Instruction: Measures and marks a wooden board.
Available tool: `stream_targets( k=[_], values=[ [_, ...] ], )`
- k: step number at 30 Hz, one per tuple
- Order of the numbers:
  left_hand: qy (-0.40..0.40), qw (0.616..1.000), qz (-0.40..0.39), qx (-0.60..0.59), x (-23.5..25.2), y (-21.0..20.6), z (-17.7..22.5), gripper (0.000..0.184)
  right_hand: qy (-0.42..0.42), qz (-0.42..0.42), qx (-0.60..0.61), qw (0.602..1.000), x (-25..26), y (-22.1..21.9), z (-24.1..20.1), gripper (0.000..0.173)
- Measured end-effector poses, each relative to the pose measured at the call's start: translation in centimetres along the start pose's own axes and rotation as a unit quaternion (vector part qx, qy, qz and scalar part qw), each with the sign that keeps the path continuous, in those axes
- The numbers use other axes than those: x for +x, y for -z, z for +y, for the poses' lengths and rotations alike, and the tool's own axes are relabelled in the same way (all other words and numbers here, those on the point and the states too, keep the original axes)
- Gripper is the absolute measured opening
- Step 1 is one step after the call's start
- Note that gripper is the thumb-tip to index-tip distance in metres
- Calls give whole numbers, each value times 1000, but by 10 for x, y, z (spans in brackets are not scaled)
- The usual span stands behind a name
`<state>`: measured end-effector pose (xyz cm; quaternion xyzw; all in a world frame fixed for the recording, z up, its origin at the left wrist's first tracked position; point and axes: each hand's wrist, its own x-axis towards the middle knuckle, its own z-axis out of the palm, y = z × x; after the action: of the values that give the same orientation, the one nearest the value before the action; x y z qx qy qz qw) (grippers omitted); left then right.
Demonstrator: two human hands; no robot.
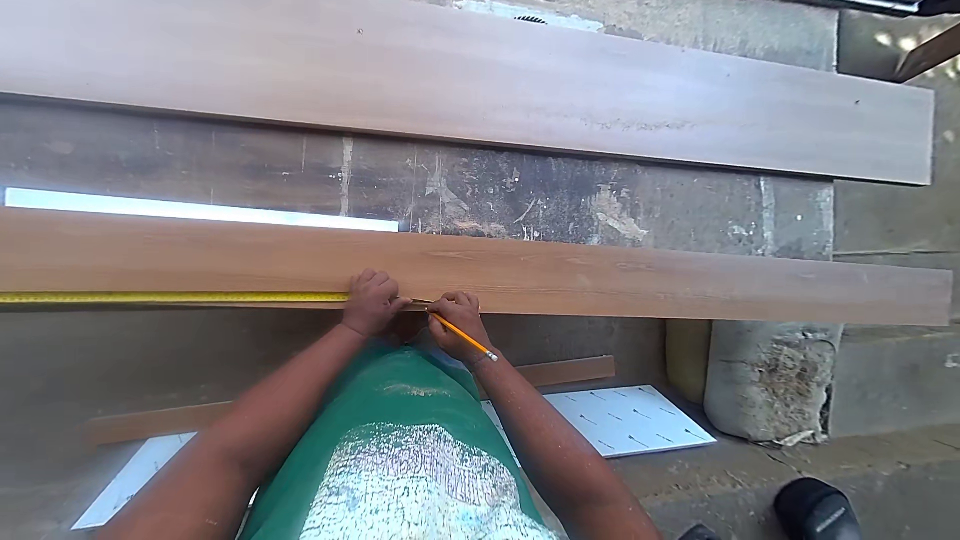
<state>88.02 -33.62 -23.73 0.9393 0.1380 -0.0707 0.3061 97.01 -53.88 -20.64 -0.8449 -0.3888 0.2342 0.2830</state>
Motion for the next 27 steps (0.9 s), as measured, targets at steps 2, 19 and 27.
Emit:
stream_targets(
  k=[2,19,27],
  values=[
    [-3,1000,-3,5,1,-1,0,38,-6,-3,-4,1000,-2,1,1,26],
    [6,995,-98,-14,5,14,2,44,21,29,-8,999,-5,-5,2,30],
    [-6,993,-113,-18,5,18,-1,45,21,30,-19,999,-4,-9,-1,31]
  ],
)
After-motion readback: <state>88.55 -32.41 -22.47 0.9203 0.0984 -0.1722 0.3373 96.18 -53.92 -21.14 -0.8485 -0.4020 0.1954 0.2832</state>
